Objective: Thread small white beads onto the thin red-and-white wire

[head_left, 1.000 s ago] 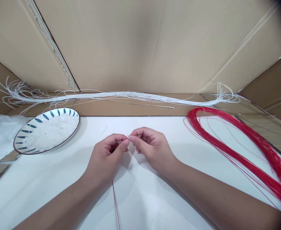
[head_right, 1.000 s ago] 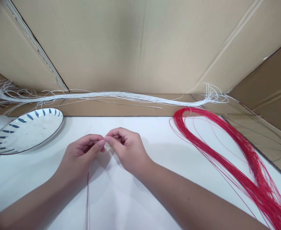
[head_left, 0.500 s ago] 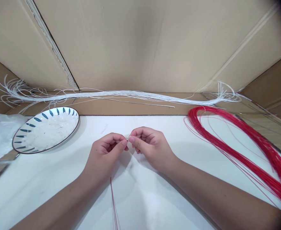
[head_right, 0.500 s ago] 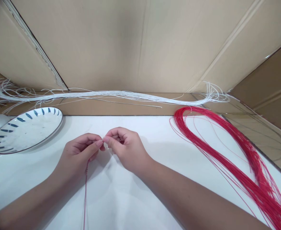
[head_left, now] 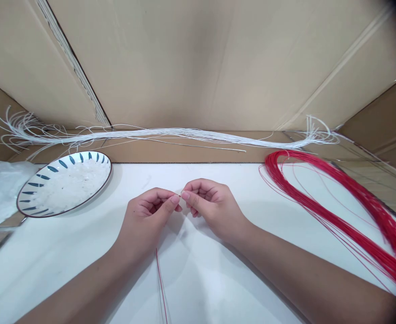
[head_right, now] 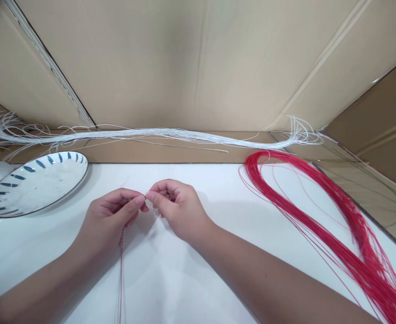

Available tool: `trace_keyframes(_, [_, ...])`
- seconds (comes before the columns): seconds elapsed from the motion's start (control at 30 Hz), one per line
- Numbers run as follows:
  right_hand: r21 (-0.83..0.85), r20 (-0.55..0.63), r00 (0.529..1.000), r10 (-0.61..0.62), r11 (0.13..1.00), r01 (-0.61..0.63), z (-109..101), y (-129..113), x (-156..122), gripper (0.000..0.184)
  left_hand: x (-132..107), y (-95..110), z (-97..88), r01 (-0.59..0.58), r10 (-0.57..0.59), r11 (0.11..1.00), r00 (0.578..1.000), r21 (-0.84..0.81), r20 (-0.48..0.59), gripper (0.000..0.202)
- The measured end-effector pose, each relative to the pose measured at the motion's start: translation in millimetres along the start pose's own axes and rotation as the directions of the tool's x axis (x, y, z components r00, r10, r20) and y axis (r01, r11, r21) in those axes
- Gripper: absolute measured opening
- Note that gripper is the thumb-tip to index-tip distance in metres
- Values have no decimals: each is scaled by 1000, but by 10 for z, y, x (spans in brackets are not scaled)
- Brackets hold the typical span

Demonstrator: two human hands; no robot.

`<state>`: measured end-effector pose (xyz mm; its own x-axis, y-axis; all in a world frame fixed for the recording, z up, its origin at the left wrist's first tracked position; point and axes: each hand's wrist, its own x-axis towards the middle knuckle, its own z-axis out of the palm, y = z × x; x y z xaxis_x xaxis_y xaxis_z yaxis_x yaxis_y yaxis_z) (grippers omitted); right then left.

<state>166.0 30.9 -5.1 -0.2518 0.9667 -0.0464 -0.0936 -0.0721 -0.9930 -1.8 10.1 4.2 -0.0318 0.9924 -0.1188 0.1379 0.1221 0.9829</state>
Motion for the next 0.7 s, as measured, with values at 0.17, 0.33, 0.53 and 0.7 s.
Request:
trace_keyframes(0.17, [-7, -2, 1000, -2, 1000, 2, 9, -4, -6, 18, 6, 4, 0, -14, 14, 1000, 1000, 0, -6, 18])
trace_keyframes(0.33, [0, 11, 1000, -12, 1000, 12, 8, 2, -9, 18, 5, 3, 1, -27, 27, 1000, 1000, 4, 6, 17])
trace_keyframes(0.53, [22, 3, 1000, -12, 1000, 12, 4, -2, 4, 21, -17, 9, 5, -2, 3, 1000, 1000, 16, -14, 18])
trace_keyframes(0.7, [17, -122, 989, -80, 996, 82, -105, -28, 101, 26, -9, -29, -4, 38, -38, 999, 999, 0, -20, 21])
